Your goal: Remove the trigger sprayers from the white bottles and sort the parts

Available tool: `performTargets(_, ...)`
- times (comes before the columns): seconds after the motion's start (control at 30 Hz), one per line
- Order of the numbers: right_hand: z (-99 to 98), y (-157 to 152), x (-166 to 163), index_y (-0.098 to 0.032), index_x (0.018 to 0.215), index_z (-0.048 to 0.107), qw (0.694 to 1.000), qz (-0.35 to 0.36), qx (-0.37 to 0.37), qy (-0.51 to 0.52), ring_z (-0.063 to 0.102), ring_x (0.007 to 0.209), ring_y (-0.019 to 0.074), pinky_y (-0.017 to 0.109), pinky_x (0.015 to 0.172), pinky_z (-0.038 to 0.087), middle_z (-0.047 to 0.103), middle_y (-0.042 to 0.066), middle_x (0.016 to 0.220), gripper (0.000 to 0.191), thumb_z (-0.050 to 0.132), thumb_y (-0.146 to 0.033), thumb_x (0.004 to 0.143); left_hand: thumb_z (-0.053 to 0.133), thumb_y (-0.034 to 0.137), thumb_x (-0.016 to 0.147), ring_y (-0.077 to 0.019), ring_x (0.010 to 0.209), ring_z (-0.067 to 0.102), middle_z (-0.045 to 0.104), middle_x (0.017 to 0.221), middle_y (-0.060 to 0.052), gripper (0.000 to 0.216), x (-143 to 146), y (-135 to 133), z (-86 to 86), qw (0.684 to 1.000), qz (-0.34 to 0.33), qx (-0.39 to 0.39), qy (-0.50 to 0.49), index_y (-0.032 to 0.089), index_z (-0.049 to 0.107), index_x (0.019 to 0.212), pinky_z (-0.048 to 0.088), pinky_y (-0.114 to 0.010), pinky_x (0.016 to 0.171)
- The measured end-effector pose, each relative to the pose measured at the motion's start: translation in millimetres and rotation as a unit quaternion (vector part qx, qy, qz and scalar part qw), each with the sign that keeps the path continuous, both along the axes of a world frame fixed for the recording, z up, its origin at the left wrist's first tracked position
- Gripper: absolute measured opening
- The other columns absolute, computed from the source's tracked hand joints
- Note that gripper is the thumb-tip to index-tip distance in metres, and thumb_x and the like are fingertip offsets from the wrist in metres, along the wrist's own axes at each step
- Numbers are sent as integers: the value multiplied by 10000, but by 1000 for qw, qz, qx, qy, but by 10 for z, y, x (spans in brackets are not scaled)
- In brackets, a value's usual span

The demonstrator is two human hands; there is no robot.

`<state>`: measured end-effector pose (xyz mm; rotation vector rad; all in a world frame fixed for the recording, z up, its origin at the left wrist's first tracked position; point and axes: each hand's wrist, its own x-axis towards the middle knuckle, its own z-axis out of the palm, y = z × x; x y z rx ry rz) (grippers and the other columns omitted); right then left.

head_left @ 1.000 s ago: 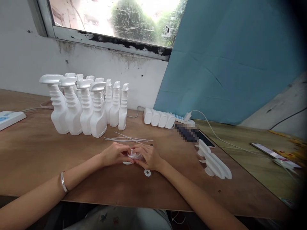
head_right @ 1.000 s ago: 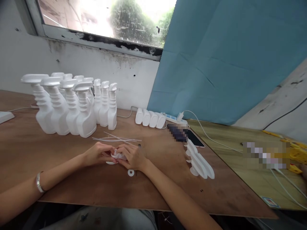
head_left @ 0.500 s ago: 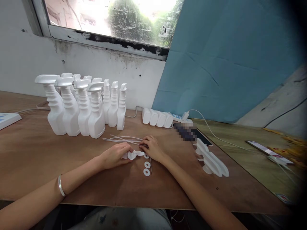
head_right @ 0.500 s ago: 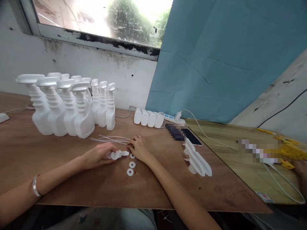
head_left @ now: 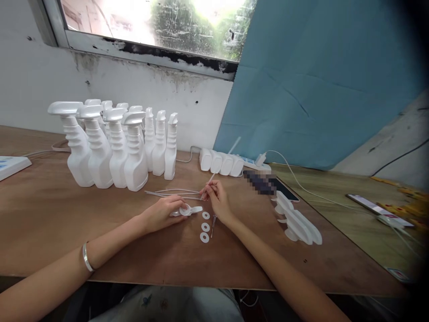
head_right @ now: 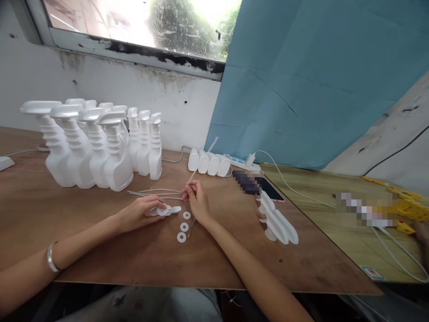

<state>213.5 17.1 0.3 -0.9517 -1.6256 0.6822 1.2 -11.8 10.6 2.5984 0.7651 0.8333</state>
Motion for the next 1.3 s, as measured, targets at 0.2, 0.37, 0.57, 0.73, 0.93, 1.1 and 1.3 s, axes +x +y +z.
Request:
performTargets(0.2, 117, -221, -173, -186, 864, 550, 980, 89, -81, 161, 618, 646, 124, 293, 664, 531, 664, 25, 805, 207, 617, -328, 729, 568, 306, 779, -165, 817, 571, 616, 892, -60, 182, 3, 56, -65, 998, 36, -7, -50, 159, 578, 888, 453, -278, 744)
performTargets(0.37, 82, -353, -273, -182, 800, 588, 985, 101, -83, 109, 642, 671, 147, 295, 671, 533, 681, 23, 736, 148, 612, -316, 739, 587, 318, 767, -163, 823, 575, 626, 893, -55, 195, 14, 78, -97, 997, 32, -11, -67, 160, 577, 881, 450, -276, 749)
performTargets(0.57, -1, -374, -280, -193, 875, 591, 999, 47, -7, 16, 647, 755, 165, 297, 694, 522, 683, 38, 804, 146, 524, -307, 815, 593, 327, 759, -160, 794, 575, 629, 886, -55, 208, 15, 52, -70, 997, 44, -25, -64, 156, 586, 877, 451, -271, 725)
performTargets(0.73, 56, -409, -289, -211, 912, 594, 982, 16, 135, -133, 626, 801, 159, 293, 738, 492, 666, 44, 863, 160, 447, -247, 860, 585, 297, 768, -172, 848, 579, 635, 922, -63, 203, 27, 40, -51, 997, 24, -17, -72, 161, 587, 918, 451, -284, 768)
performTargets(0.93, 39, -420, -358, -210, 883, 584, 986, 0, 134, -103, 623, 734, 143, 258, 683, 484, 661, 26, 803, 100, 520, -259, 825, 584, 296, 772, -174, 849, 579, 635, 898, -57, 190, 37, 43, -61, 997, 21, -17, -72, 160, 598, 904, 448, -280, 766)
performTargets(1.1, -20, -382, -399, -203, 734, 601, 988, -29, 127, -79, 608, 696, 149, 266, 664, 473, 645, 20, 728, 135, 542, -301, 805, 586, 337, 770, -166, 801, 576, 646, 861, -58, 229, 29, 48, -64, 996, 38, -31, -76, 144, 613, 889, 448, -273, 741)
performTargets(1.3, -58, -305, -467, -207, 728, 603, 991, -38, 121, -48, 602, 654, 135, 250, 645, 465, 647, 5, 711, 112, 556, -287, 792, 592, 308, 769, -156, 787, 579, 654, 873, -44, 221, 10, 69, -91, 995, 56, -34, -81, 157, 621, 927, 437, -267, 756)
